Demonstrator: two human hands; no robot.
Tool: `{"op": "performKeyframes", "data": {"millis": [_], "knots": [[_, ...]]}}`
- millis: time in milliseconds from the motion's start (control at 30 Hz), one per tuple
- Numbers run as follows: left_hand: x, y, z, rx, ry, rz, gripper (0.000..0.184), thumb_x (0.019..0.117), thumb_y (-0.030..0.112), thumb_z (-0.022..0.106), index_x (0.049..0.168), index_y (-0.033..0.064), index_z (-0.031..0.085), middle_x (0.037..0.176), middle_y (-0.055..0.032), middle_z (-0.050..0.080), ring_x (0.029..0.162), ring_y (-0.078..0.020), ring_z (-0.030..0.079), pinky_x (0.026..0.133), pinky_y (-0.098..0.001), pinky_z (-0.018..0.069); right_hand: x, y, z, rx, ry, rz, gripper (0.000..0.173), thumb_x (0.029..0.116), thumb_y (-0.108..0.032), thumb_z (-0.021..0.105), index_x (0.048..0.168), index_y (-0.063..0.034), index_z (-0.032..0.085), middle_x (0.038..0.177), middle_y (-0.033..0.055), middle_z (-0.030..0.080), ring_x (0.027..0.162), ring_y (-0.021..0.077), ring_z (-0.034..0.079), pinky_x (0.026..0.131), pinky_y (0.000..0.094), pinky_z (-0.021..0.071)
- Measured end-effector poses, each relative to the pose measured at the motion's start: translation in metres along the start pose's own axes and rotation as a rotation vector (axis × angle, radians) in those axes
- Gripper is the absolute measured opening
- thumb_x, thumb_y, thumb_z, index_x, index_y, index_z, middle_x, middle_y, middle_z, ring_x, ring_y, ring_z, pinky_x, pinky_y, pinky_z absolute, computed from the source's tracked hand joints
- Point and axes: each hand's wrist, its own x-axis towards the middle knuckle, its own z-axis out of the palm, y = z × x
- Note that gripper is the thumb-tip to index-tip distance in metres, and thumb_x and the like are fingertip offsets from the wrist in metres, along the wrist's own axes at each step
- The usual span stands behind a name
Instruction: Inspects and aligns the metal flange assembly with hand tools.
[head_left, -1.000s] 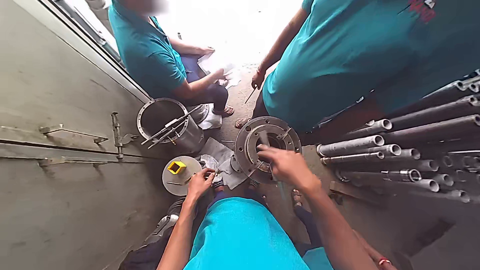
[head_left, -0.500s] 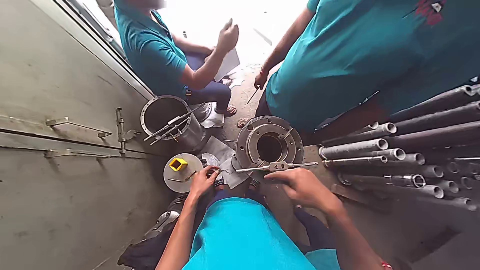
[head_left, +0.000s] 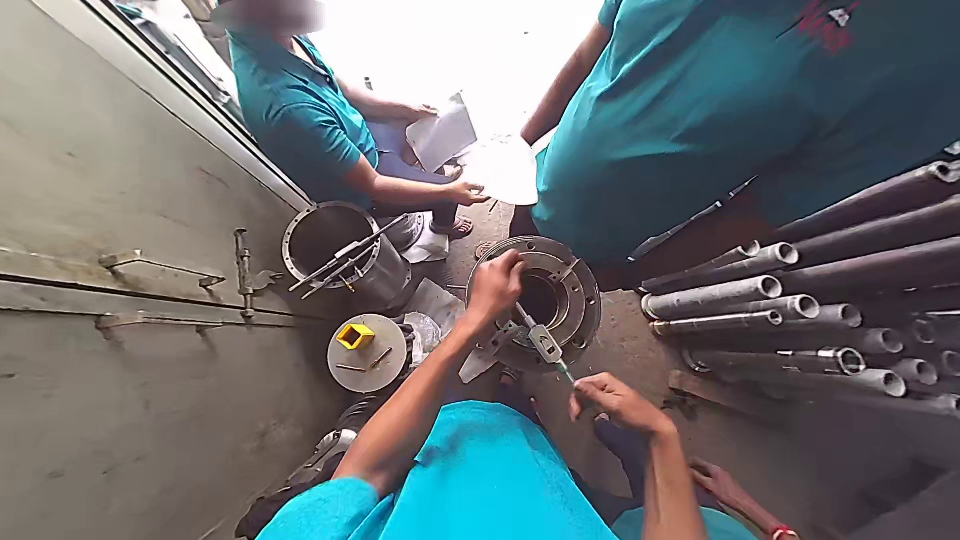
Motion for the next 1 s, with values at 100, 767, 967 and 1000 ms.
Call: {"op": "performKeyframes", "data": {"millis": [100,767,967,1000], "knots": [[0.060,0.033,0.042,0.096,-0.311,-0.077,0.035,0.1061,0.029,0.051,0.126,0.0058,0.068,0.112,-0.0179,0.074,0.109,-0.0354,0.070,0.097,-0.0617,0.0527,0.038,0.006,0.035,0.074,-0.121,-0.111,0.044,0.1084,-0.029,0.038,0.090,-0.0069,0.072,0.087,-0.0045,0.075,0.080,0.0034,0.069,0.077,0.0268,0.0577],[-0.179,-0.002,0.037,0.076,0.332,-0.092,0.037,0.1020,0.034,0.049,0.107,0.0067,0.074,0.084,-0.0007,0.074,0.064,-0.0075,0.066,0.059,-0.0300,0.0584,0.134,-0.059,-0.078,-0.976,0.433,-0.242,0.050,0.1007,-0.040,0.051,0.067,-0.0040,0.061,0.064,0.0133,0.060,0.068,0.0331,0.064,0.064,0.0563,0.0472],[-0.079,-0.029,0.007,-0.153,0.761,0.004,0.036,0.1046,0.017,0.039,0.093,-0.0016,0.067,0.071,-0.0013,0.066,0.058,-0.0085,0.064,0.056,-0.0295,0.0578,0.053,-0.031,-0.036,-0.865,0.566,0.047,0.072,0.1049,-0.057,0.032,0.066,-0.0045,0.062,0.062,0.0125,0.061,0.065,0.0319,0.066,0.060,0.0566,0.0507],[-0.054,-0.031,0.004,-0.186,0.762,0.000,0.036,0.1046,0.017,0.040,0.092,-0.0009,0.068,0.069,-0.0013,0.066,0.057,-0.0089,0.063,0.055,-0.0302,0.0571,0.039,-0.027,-0.016,-0.829,0.611,0.083,0.072,0.1056,-0.057,0.031,0.067,-0.0048,0.063,0.061,0.0119,0.060,0.062,0.0312,0.065,0.058,0.0557,0.0508]]}}
